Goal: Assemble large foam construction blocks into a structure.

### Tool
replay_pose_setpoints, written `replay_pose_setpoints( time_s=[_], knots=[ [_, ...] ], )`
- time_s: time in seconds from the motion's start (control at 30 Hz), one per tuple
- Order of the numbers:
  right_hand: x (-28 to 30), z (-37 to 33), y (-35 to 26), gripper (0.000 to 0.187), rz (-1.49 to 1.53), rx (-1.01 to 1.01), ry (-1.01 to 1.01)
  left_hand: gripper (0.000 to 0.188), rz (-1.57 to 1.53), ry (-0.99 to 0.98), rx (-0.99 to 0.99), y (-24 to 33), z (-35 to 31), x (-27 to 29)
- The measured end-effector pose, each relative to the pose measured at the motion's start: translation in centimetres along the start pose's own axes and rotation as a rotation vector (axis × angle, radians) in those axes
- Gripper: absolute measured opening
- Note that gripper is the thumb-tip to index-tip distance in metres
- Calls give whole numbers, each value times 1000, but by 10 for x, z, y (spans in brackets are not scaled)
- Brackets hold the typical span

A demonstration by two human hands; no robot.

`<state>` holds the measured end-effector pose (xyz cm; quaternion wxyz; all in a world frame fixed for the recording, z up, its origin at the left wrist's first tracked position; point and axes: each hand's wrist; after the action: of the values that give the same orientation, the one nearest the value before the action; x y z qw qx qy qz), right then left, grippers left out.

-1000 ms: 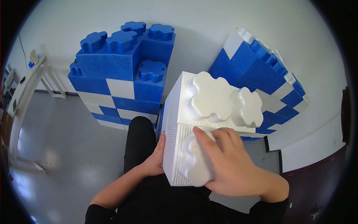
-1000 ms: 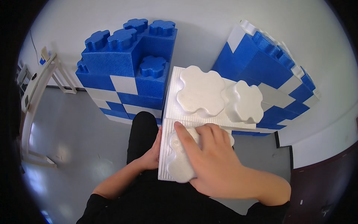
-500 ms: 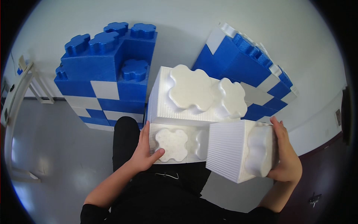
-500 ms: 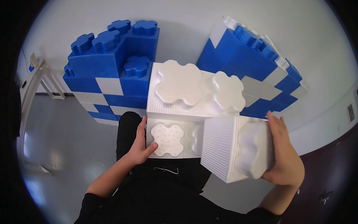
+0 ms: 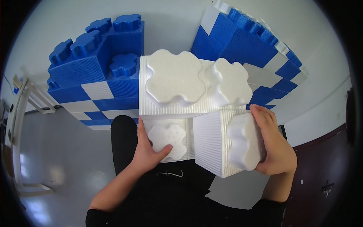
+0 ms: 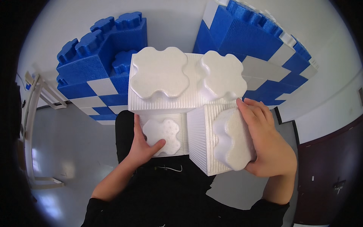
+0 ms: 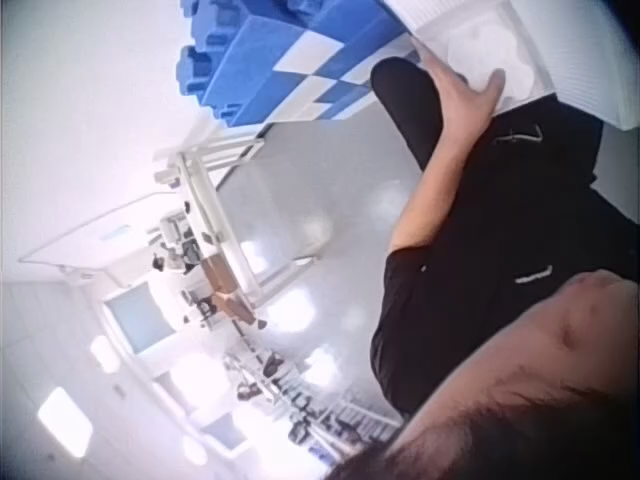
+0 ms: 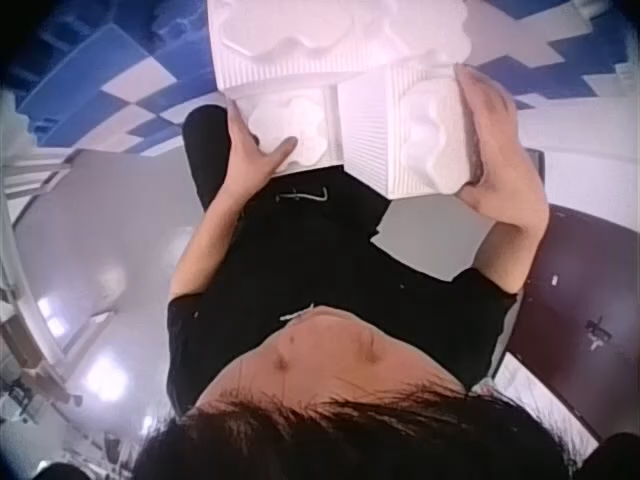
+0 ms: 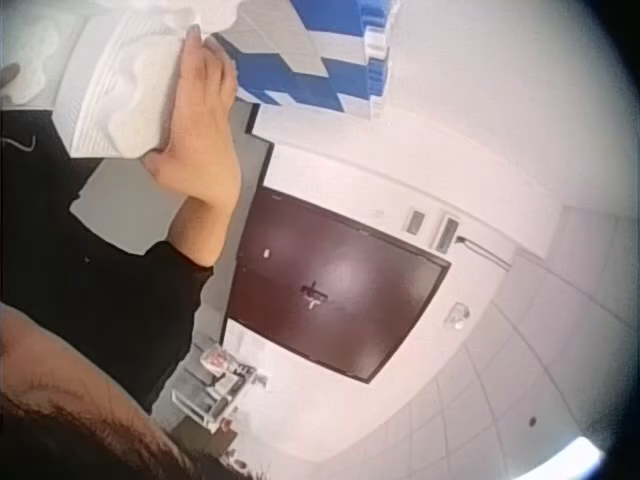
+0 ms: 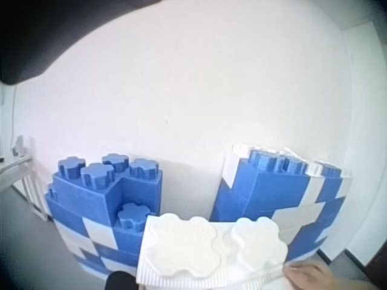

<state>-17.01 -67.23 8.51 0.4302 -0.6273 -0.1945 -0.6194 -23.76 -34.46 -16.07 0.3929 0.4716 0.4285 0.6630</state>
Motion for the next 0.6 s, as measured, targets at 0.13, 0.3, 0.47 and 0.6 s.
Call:
replay_pose_setpoints(
  time_s=[0.13,0.3,0.47,0.6],
  knots=[
    [-4,0,7,124,67,70,-3,139,19,-7,24,-6,-1,-1],
    [-18,4,-5,135,-134,-28,-21,136,-32,-20,61,-1,-2,0],
    [-19,9,-8,146,-151,-12,-52,135,35,-11,44,-1,-3,2],
    [-35,9,4,143,-154,57,118,140,-28,-6,33,-9,-1,0]
  ],
)
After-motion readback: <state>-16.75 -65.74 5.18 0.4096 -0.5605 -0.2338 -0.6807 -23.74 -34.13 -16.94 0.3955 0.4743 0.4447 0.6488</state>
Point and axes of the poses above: each hand's wrist, its own z-axis towards the middle knuckle, its own x-axis out of the back of the hand, y = z × x, and after that the axes turned 2 degrees about y, right-handed
